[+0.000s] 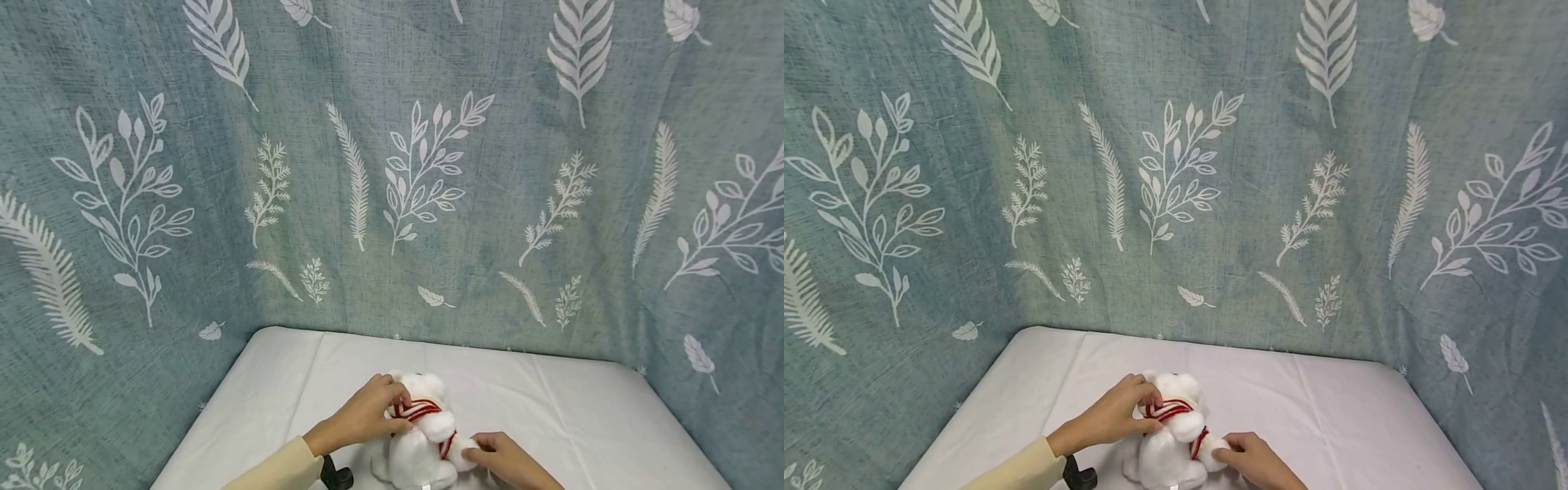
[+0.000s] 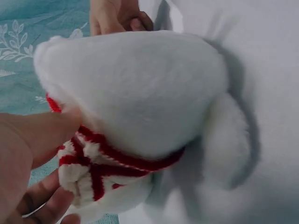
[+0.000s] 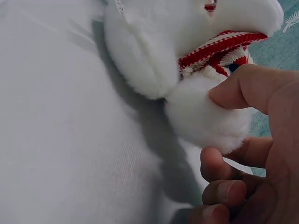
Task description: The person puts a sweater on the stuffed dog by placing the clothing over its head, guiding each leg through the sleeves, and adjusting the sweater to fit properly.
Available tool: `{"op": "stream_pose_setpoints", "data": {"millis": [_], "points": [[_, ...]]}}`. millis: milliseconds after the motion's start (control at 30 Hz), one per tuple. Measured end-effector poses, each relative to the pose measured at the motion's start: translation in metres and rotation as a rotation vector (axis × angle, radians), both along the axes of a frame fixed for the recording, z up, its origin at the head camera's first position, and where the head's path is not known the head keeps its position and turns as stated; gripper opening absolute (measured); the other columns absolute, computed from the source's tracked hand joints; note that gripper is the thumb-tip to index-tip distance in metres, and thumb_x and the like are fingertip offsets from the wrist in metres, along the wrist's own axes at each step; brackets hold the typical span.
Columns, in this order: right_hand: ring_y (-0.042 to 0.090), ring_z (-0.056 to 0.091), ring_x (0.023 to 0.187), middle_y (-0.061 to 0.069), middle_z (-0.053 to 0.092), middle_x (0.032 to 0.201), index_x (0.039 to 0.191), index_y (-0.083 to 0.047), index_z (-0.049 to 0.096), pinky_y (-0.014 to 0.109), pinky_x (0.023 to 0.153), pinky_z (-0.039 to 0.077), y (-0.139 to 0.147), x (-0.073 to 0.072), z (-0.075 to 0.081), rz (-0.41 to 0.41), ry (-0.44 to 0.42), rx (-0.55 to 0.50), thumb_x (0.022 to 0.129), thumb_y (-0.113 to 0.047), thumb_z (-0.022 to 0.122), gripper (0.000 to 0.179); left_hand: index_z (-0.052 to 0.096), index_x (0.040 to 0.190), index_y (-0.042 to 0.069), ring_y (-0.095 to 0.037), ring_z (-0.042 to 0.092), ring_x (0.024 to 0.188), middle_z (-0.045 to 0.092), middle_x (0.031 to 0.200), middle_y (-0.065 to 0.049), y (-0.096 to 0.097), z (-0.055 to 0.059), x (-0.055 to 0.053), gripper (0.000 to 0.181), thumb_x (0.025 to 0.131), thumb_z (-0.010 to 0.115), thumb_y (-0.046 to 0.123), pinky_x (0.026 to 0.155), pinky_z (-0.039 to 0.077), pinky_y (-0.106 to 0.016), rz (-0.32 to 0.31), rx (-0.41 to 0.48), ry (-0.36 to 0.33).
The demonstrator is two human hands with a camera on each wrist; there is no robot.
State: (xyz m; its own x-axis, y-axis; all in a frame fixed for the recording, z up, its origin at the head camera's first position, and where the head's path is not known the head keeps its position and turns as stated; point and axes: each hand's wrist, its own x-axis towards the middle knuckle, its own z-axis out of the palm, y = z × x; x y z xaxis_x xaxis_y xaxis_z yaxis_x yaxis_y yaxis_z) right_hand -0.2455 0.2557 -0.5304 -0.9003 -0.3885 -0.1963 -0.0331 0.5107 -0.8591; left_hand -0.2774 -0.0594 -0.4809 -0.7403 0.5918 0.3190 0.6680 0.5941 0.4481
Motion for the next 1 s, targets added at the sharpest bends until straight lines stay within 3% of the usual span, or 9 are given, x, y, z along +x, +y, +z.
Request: {"op": "stream_pose_setpoints", "data": {"millis": [167, 367, 500, 667, 833, 1000], "points": [[0.012, 0.041, 0.058, -0.003, 0.051, 0.069, 0.099, -0.005, 0.07, 0.026, 0.054, 0.038, 0.002, -0.002, 0.0, 0.003, 0.03, 0.011, 0.099, -0.031, 0.069, 0.026, 0.058, 0.084, 0.023, -0.005, 0.037, 0.077, 0.042, 0.081, 0.012, 0.003, -0.006, 0.003, 0.036, 0.081, 0.087, 0.045, 0.062, 0.037, -0.02, 0.109, -0.024, 0.116], [0.009, 0.044, 0.061, 0.003, 0.057, 0.079, 0.114, -0.007, 0.07, 0.025, 0.056, 0.041, -0.004, -0.002, 0.013, -0.109, 0.183, -0.042, 0.093, -0.03, 0.078, 0.032, 0.064, 0.08, 0.024, -0.004, 0.042, 0.076, 0.043, 0.081, 0.015, 0.007, -0.011, 0.005, 0.037, 0.079, 0.086, 0.053, 0.058, 0.04, -0.02, 0.208, -0.078, 0.209], [0.004, 0.041, 0.057, 0.004, 0.059, 0.081, 0.116, -0.013, 0.071, 0.022, 0.053, 0.04, -0.016, 0.001, 0.023, -0.082, 0.312, -0.15, 0.09, -0.027, 0.081, 0.031, 0.069, 0.085, 0.021, -0.003, 0.045, 0.074, 0.048, 0.082, 0.014, 0.011, -0.013, 0.005, 0.031, 0.085, 0.08, 0.05, 0.058, 0.042, -0.02, 0.231, -0.091, 0.186], [0.001, 0.04, 0.055, -0.001, 0.06, 0.08, 0.116, -0.018, 0.073, 0.022, 0.048, 0.041, -0.034, 0.003, 0.028, 0.009, 0.529, -0.217, 0.09, -0.021, 0.08, 0.027, 0.069, 0.08, 0.017, -0.003, 0.039, 0.064, 0.044, 0.073, 0.012, 0.017, -0.014, 0.004, 0.014, 0.088, 0.076, 0.027, 0.054, 0.037, -0.019, 0.214, -0.043, 0.155], [0.001, 0.041, 0.055, -0.006, 0.056, 0.073, 0.113, -0.018, 0.077, 0.021, 0.048, 0.041, -0.051, 0.004, 0.026, 0.03, 0.629, -0.237, 0.09, -0.019, 0.08, 0.022, 0.065, 0.077, 0.016, -0.002, 0.037, 0.06, 0.041, 0.071, 0.012, 0.02, -0.015, 0.003, 0.013, 0.088, 0.072, 0.016, 0.054, 0.034, -0.019, 0.193, 0.005, 0.116], [-0.002, 0.04, 0.054, -0.012, 0.049, 0.066, 0.106, -0.021, 0.08, 0.019, 0.048, 0.039, -0.065, 0.004, 0.027, 0.003, 0.672, -0.141, 0.092, -0.028, 0.079, 0.016, 0.062, 0.083, 0.015, -0.001, 0.041, 0.064, 0.045, 0.075, 0.011, 0.02, -0.008, 0.004, 0.011, 0.092, 0.068, 0.012, 0.058, 0.038, -0.018, 0.139, 0.083, 0.06]]}}
